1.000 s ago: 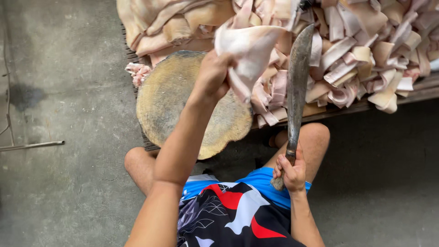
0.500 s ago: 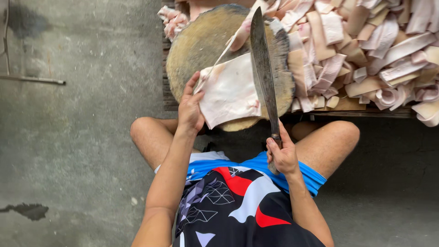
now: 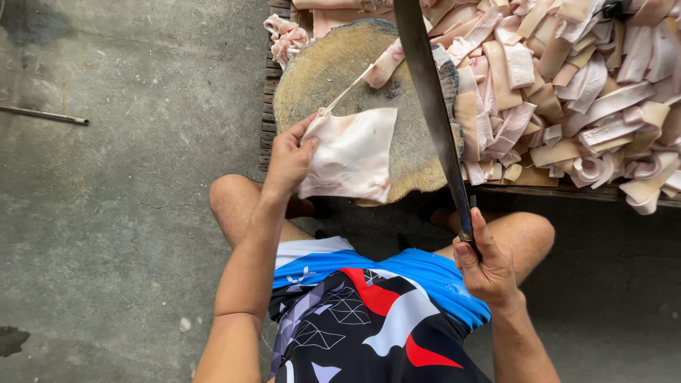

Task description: The person sits on the floor and uses a large knife to slice sheets of pork skin into smaller strips on a round wooden cutting board. The person repeatedly picks up pieces of skin, cuts them, and places the resulting strips onto a pile.

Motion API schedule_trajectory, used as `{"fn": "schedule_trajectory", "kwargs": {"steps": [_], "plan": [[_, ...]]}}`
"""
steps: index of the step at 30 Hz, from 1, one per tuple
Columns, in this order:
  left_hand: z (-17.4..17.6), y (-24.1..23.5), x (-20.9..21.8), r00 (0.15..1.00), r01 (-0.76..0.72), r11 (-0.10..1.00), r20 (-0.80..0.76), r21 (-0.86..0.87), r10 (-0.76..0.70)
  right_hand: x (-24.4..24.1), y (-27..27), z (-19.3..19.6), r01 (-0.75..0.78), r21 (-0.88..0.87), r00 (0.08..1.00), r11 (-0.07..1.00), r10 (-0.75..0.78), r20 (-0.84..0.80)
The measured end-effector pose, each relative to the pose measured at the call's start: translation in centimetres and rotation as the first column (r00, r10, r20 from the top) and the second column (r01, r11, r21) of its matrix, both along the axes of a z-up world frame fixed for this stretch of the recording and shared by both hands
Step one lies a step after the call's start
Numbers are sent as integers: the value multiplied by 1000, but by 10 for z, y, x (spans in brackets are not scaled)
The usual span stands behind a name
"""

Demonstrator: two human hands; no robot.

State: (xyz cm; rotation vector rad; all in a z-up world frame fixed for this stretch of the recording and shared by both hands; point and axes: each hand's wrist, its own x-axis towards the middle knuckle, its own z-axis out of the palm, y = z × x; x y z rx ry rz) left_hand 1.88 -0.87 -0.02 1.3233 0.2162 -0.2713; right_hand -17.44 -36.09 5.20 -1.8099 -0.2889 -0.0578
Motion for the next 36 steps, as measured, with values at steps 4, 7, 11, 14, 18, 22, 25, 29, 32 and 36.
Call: {"fn": "schedule_trajectory", "kwargs": {"steps": [4, 7, 11, 14, 18, 22, 25, 29, 32, 36], "plan": [[21, 11, 9, 993, 103, 972, 27, 213, -111, 37, 1, -11, -43, -230, 981, 972, 85, 174], [23, 11, 10, 989, 118, 959, 60, 257, -137, 71, 5, -10, -103, -602, 983, 792, -12, -184], [26, 7, 3, 994, 85, 976, 49, 200, -96, 85, -7, 10, -96, -651, 934, 753, -158, -320], [37, 0, -4, 996, 83, 973, 43, -216, -75, 70, -15, 6, 15, -640, 944, 768, -223, -245], [57, -32, -13, 999, 26, 868, -19, -495, -41, 73, -25, -7, 153, -727, 906, 669, -389, -167], [43, -48, -16, 999, -37, 842, 6, -539, 47, 81, -27, 3, 232, -659, 677, 716, -605, -420], [-7, -44, -7, 977, -124, 961, 141, -246, 163, 71, -22, 3, 360, -360, 747, 861, -497, -441], [-63, -20, -14, 973, -217, 943, 28, -253, 231, 35, -6, -19, 289, -9, 855, 957, -263, -446], [-53, -7, -9, 986, -142, 987, -98, -82, 133, 9, 21, -29, 240, 39, 888, 970, -204, -411], [-17, 4, -9, 961, -45, 994, -275, -99, 16, 9, 54, -34, 197, -211, 959, 957, -233, -163]]}}
